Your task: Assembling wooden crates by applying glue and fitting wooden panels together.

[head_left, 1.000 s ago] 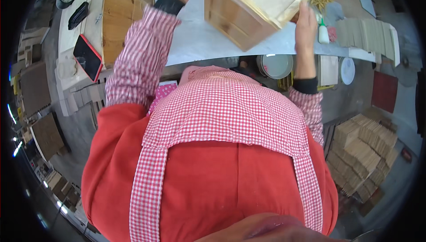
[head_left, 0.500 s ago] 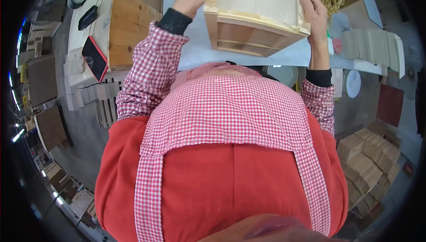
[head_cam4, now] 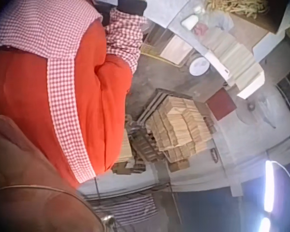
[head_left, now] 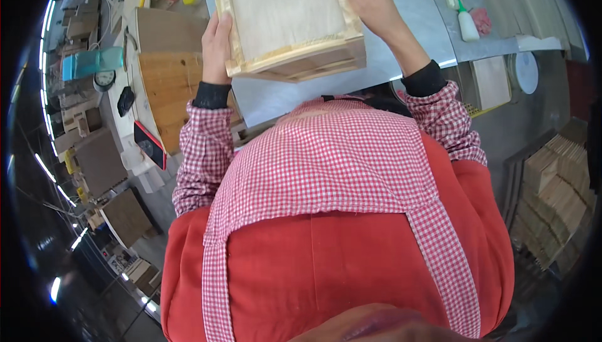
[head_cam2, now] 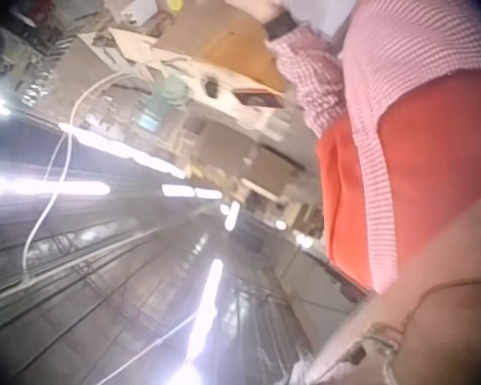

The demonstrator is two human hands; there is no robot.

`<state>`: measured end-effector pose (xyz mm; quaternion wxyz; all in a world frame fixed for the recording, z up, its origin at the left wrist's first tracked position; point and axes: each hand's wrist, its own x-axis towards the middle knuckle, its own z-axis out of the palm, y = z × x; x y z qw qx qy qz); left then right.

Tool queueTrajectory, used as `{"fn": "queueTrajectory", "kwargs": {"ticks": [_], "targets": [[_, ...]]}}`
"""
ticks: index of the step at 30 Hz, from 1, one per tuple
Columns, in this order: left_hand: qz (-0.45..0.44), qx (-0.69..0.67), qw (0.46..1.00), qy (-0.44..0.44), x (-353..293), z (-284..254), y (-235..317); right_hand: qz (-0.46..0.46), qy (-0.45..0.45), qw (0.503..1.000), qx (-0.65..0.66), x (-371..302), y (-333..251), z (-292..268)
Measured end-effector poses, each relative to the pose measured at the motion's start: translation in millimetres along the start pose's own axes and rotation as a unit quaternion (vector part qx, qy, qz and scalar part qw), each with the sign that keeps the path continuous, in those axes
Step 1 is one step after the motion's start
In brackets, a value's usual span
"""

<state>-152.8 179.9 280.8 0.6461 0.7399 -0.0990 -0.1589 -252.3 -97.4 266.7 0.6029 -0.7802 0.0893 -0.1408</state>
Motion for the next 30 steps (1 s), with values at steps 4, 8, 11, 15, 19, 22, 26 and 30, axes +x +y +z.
{"fn": "queueTrajectory", "kwargs": {"ticks": [4,8,11,15,19,22,26,30], "targets": [[0.093,0.255,0.962,0.033,-3,-7,19,0.008,0.035,0.985,0.168,-13,85,-10],[0.349,0.476,0.805,-0.059,-25,47,76,0.161,0.050,0.985,-0.028,-38,137,9],[0.349,0.503,0.774,-0.160,-42,99,84,0.133,0.089,0.984,-0.078,-44,132,33],[0.312,0.543,0.744,-0.233,-34,117,66,0.122,0.030,0.992,0.017,-40,113,31],[0.295,0.565,0.731,-0.244,-31,120,58,0.072,0.077,0.994,-0.018,-44,117,34],[0.287,0.569,0.733,-0.239,-30,123,59,0.077,0.148,0.980,-0.105,-4,152,18],[0.275,0.561,0.741,-0.247,-31,127,59,0.095,0.159,0.963,-0.194,22,227,22],[0.276,0.574,0.733,-0.239,-23,122,59,0.099,0.061,0.973,-0.201,-9,224,32]]}}
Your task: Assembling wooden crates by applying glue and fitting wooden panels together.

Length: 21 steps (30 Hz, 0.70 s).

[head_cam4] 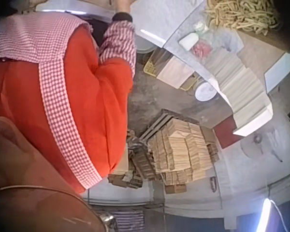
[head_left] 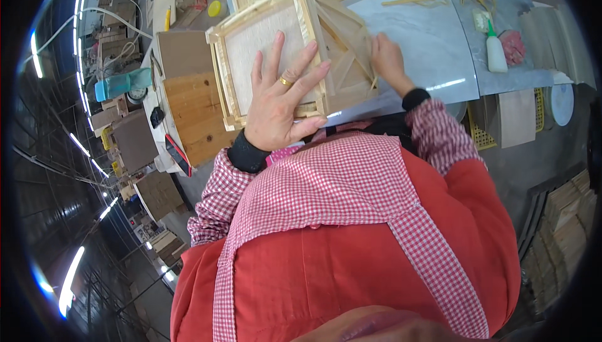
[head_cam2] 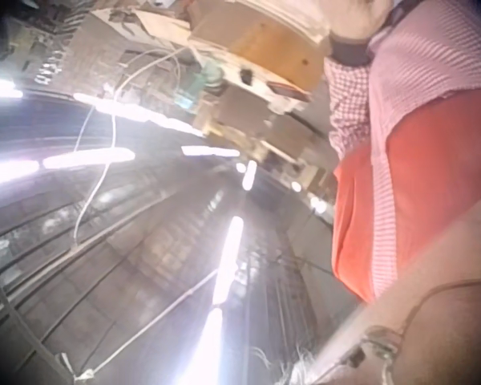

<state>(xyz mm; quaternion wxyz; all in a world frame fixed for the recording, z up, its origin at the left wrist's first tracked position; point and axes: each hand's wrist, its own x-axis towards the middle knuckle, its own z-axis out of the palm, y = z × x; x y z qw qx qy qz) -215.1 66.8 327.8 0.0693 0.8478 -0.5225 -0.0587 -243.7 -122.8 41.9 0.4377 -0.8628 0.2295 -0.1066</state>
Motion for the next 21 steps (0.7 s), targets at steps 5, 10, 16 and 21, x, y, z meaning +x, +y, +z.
{"fn": "queueTrajectory", "kwargs": {"ticks": [5,10,16,21], "targets": [[0.017,0.018,1.000,0.016,0,2,2,-0.038,-0.079,0.996,-0.001,-83,3,-25],[0.027,0.028,0.998,0.051,-8,4,5,-0.116,0.022,0.989,0.085,-53,-72,-76],[0.007,-0.056,0.965,0.256,-33,-8,-9,-0.065,0.052,0.985,0.153,-61,-107,-106],[-0.187,-0.366,0.759,0.506,-93,0,-94,-0.010,-0.037,0.972,0.234,-57,-185,-146]]}}
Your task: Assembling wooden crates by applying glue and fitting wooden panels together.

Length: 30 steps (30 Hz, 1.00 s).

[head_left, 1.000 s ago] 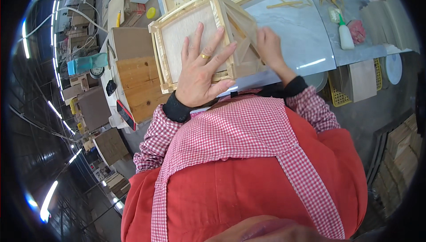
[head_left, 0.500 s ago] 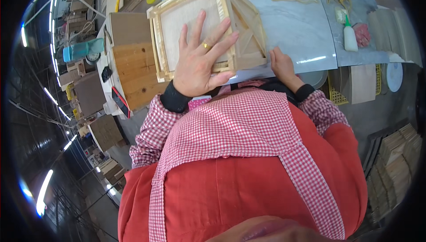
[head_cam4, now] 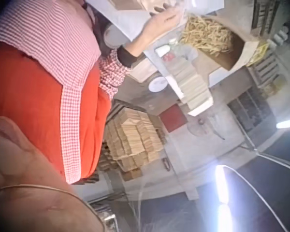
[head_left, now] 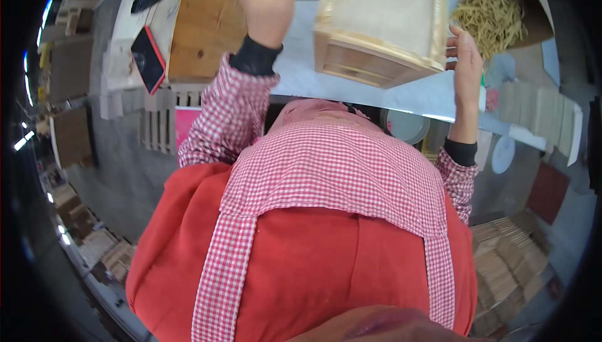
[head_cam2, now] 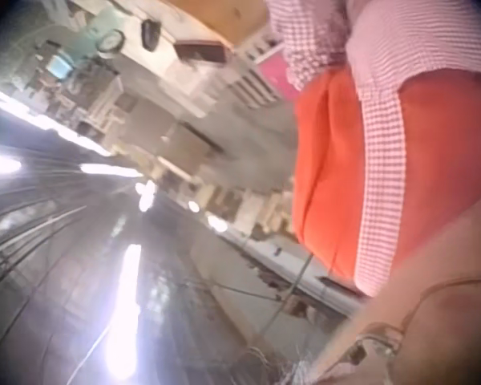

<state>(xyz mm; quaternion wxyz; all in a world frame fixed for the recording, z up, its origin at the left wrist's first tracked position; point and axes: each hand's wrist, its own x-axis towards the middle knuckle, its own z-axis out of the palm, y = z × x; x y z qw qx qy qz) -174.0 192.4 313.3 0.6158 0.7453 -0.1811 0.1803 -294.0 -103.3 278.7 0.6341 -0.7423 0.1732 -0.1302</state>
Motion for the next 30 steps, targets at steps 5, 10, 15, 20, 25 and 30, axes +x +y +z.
{"fn": "queueTrajectory", "kwargs": {"ticks": [5,10,15,20,25,30], "targets": [[-0.407,-0.057,0.897,-0.165,-41,-19,-151,-0.010,-0.132,0.980,-0.151,23,-19,9],[-0.516,-0.059,0.811,-0.268,-73,30,-185,0.067,-0.116,0.974,-0.183,19,-22,5],[-0.327,0.071,0.922,-0.196,-90,54,-217,0.084,-0.078,0.981,-0.156,9,-33,19],[-0.333,-0.058,0.937,-0.085,-85,55,-188,0.082,-0.065,0.987,-0.124,11,-25,13],[-0.246,0.054,0.958,-0.134,-78,46,-176,0.075,-0.073,0.989,-0.101,22,-5,-7],[-0.286,0.256,0.872,-0.305,-79,35,-220,0.022,-0.131,0.988,-0.080,24,3,3]]}}
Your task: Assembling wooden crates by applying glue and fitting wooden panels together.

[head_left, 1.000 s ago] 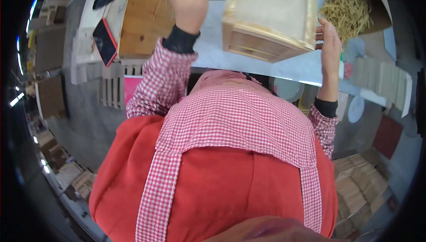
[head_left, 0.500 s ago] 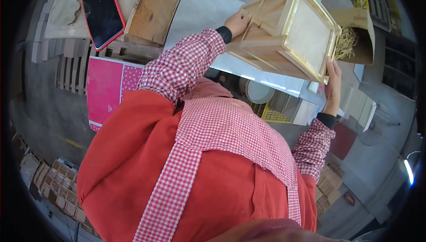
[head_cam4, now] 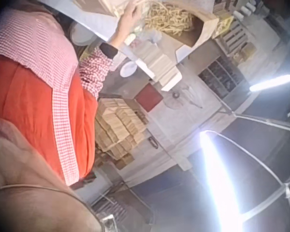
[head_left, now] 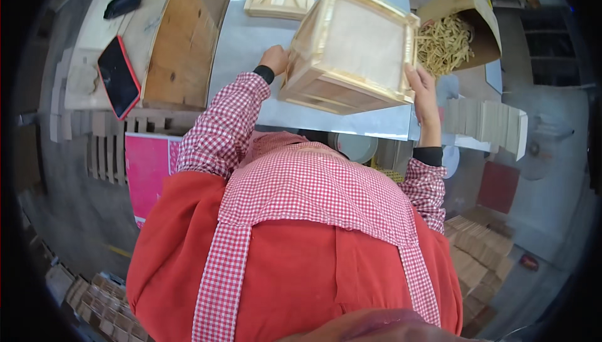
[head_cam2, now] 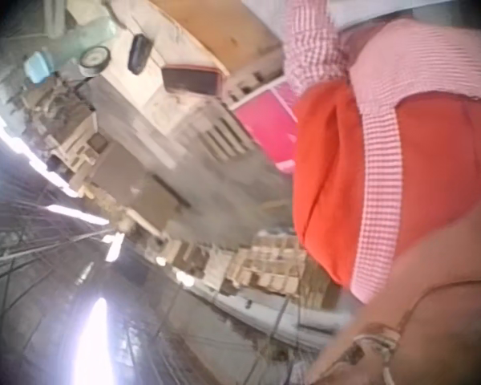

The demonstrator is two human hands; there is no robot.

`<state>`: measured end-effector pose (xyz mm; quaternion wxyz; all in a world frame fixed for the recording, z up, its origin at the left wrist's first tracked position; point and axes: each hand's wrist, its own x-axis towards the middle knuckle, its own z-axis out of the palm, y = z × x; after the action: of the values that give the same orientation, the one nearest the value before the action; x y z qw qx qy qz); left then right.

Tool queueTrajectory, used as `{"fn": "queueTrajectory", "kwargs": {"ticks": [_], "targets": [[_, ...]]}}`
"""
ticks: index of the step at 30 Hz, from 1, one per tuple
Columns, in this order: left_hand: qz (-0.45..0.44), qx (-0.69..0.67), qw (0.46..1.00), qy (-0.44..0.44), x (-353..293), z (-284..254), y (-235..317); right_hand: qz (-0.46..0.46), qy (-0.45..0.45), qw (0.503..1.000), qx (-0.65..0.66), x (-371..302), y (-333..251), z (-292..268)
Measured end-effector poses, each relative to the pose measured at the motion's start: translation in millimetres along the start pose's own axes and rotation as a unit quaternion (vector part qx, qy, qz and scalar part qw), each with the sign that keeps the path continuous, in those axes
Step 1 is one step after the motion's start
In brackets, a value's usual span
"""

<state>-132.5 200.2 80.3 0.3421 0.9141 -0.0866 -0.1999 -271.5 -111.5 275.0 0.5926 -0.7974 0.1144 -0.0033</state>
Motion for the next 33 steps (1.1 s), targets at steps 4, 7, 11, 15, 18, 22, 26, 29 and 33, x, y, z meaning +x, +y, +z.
{"fn": "queueTrajectory", "kwargs": {"ticks": [4,7,11,15,18,22,26,29,33], "targets": [[-0.031,-0.376,0.925,0.041,-10,-45,47,-0.049,0.008,0.999,-0.011,0,-2,4],[0.002,-0.541,0.841,-0.002,-68,-103,128,-0.081,0.045,0.995,0.020,2,2,13],[0.142,-0.320,0.936,-0.011,-59,-105,135,-0.114,0.074,0.987,0.085,3,3,24],[0.183,-0.362,0.913,0.053,-69,-108,148,-0.159,0.061,0.980,0.102,10,-21,16],[0.167,-0.336,0.923,0.084,-69,-97,150,-0.160,0.060,0.983,0.067,17,26,13],[0.170,-0.347,0.921,0.058,-68,-96,149,-0.200,0.107,0.957,0.182,15,7,28],[0.179,-0.382,0.905,0.052,-81,-108,163,-0.218,0.081,0.964,0.132,22,-3,17],[0.177,-0.382,0.903,0.082,-85,-97,162,-0.247,0.059,0.967,0.028,45,21,12],[0.168,-0.341,0.911,0.160,-72,-93,144,-0.298,0.225,0.925,-0.068,54,35,6]]}}
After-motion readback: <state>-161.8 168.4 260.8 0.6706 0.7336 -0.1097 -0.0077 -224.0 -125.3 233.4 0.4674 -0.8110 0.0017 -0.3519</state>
